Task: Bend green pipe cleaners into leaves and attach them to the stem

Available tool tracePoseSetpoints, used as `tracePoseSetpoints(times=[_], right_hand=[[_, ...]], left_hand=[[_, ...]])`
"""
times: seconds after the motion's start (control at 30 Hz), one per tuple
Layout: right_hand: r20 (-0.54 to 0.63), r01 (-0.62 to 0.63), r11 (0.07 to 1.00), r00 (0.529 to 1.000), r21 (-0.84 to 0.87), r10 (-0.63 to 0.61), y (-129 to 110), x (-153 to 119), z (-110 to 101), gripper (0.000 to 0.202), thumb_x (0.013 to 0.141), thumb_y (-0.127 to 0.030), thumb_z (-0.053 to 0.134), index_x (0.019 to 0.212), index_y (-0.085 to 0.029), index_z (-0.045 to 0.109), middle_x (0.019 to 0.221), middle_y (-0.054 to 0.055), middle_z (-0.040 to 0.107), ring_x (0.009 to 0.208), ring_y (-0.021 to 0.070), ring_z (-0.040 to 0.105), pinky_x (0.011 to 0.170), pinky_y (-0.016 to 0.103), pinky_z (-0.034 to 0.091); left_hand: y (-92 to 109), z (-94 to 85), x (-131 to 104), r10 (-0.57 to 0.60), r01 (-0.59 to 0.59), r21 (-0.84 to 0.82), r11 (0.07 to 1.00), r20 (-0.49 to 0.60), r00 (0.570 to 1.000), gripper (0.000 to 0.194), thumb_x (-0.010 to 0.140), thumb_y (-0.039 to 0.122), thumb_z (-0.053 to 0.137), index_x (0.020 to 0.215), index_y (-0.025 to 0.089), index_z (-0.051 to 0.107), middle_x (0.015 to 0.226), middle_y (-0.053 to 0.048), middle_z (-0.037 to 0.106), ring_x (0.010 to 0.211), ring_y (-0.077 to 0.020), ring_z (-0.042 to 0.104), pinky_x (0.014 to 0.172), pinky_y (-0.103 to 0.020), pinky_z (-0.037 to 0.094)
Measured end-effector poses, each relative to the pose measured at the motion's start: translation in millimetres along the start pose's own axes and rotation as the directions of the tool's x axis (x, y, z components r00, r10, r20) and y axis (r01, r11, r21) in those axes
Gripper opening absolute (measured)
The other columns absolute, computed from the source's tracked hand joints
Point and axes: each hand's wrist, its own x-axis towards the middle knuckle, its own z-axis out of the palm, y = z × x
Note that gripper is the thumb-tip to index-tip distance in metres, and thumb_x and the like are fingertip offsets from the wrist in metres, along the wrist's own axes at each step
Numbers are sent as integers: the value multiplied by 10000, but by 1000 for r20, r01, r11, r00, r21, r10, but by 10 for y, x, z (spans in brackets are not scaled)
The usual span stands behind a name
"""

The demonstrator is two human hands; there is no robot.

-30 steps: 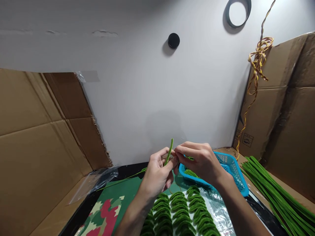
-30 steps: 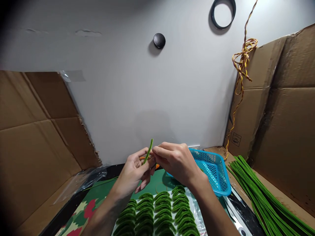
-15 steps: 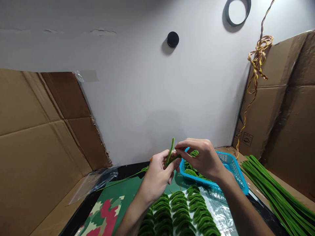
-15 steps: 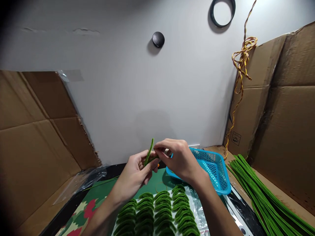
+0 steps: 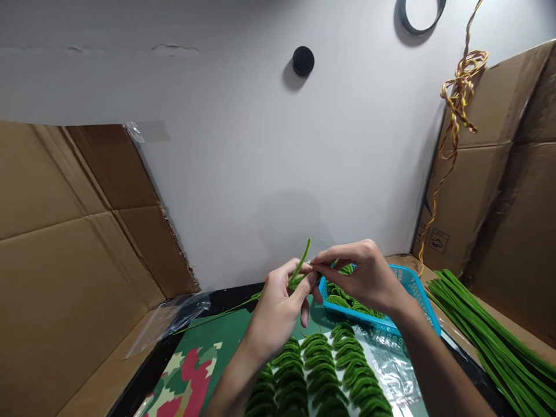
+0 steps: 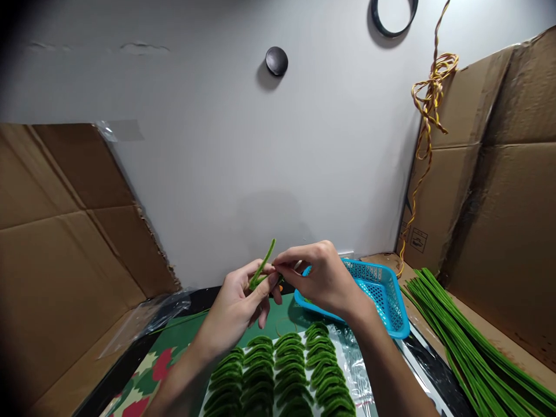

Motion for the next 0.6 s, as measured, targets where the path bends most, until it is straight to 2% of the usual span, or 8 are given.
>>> tracePoseSetpoints(times=[0.13, 0.27, 0.43, 0.5, 0.6], right_hand=[[-60, -118, 979, 990, 167, 129, -13, 28, 14, 187, 977, -261, 686, 1098, -188, 808, 851, 36, 813, 726, 164, 776, 641, 264, 637], [16, -178, 948, 983, 265, 180, -31, 51, 65, 209, 981, -326, 697, 1028, -171, 829, 857, 61, 801, 764, 173, 764, 624, 260, 630], [43, -220, 894, 974, 391, 220, -9, 68, 175, 169, 934, -313, 755, 1007, -169, 803, 812, 39, 783, 665, 137, 713, 586, 240, 607], [25, -215, 893, 974, 395, 223, -1, 71, 187, 179, 933, -323, 763, 1039, -181, 790, 825, 35, 787, 675, 138, 712, 596, 244, 606], [-25, -146, 956, 987, 254, 157, -8, 64, 164, 154, 954, -329, 747, 1014, -200, 805, 879, 44, 788, 754, 153, 720, 621, 250, 592]], left_hand=[[5, -9, 30, -9, 3, -155, 988, -34, 999, 384, 997, 544, 642, 1050, 182, 527, 772, 8, 691, 345, -61, 520, 329, -157, 309], [4, -16, 34, 2, -21, -233, 972, -80, 997, 375, 1015, 548, 617, 1086, 210, 472, 775, 17, 709, 295, -42, 469, 311, -138, 262], [-6, 1, 39, 31, -49, -222, 974, -85, 996, 402, 998, 561, 636, 1090, 205, 475, 653, 57, 643, 302, -38, 420, 328, -137, 257], [-2, 2, 41, 35, -53, -200, 978, -92, 995, 395, 998, 549, 639, 1101, 197, 494, 649, 61, 627, 322, -30, 385, 343, -142, 256], [10, -22, 34, 7, -22, -175, 984, -86, 996, 404, 966, 532, 691, 1093, 175, 551, 643, 67, 572, 390, -31, 337, 367, -149, 231]])
